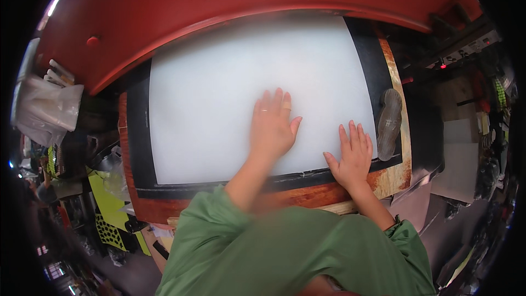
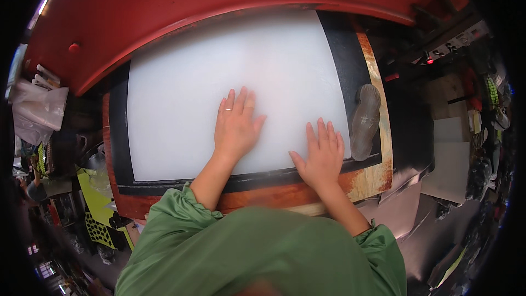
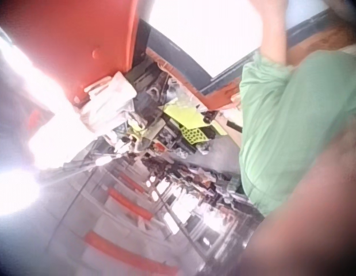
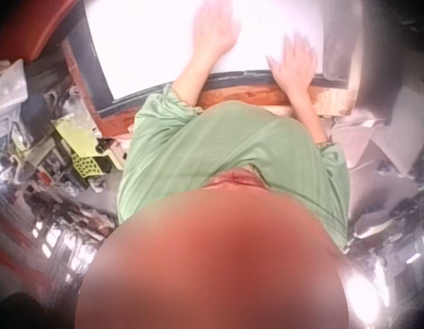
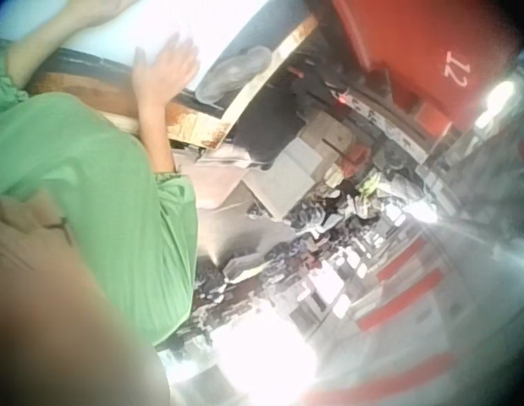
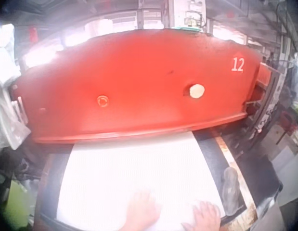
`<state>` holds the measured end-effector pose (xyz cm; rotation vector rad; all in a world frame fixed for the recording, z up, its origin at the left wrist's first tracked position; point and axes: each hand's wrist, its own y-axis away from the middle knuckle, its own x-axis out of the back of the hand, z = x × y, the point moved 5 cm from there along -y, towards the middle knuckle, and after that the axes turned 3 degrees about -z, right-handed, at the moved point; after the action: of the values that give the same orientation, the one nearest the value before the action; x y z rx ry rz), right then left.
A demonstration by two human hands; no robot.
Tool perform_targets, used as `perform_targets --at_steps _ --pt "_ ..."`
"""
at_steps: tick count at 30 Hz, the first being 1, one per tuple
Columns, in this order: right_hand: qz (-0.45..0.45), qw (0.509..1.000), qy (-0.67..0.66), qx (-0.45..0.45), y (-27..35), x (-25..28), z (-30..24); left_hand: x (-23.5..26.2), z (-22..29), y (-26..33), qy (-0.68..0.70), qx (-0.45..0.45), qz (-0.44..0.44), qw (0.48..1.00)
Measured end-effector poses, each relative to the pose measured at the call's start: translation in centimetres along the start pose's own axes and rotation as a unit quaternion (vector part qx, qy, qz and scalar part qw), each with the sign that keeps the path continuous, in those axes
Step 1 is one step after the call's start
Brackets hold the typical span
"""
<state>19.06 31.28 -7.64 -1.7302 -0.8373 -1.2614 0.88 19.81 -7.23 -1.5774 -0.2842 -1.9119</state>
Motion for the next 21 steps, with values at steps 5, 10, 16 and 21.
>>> perform_targets --at_steps 5,10,16,21 --pt "0.030 0.999 0.009 0.008 0.42 -0.31 0.16 0.35 0.31 0.18 0.010 0.009 0.022 1.000" --pt "0.053 0.998 0.008 0.017 0.39 -0.45 0.14 0.59 0.24 0.15 0.022 0.011 0.042 0.999" --pt "0.091 0.995 0.011 0.026 0.26 -0.45 -0.03 0.77 0.12 0.20 0.030 -0.002 0.088 0.996" --pt "0.092 0.995 0.018 0.028 0.29 -0.40 -0.20 0.68 0.10 0.70 0.032 -0.032 0.127 0.991"
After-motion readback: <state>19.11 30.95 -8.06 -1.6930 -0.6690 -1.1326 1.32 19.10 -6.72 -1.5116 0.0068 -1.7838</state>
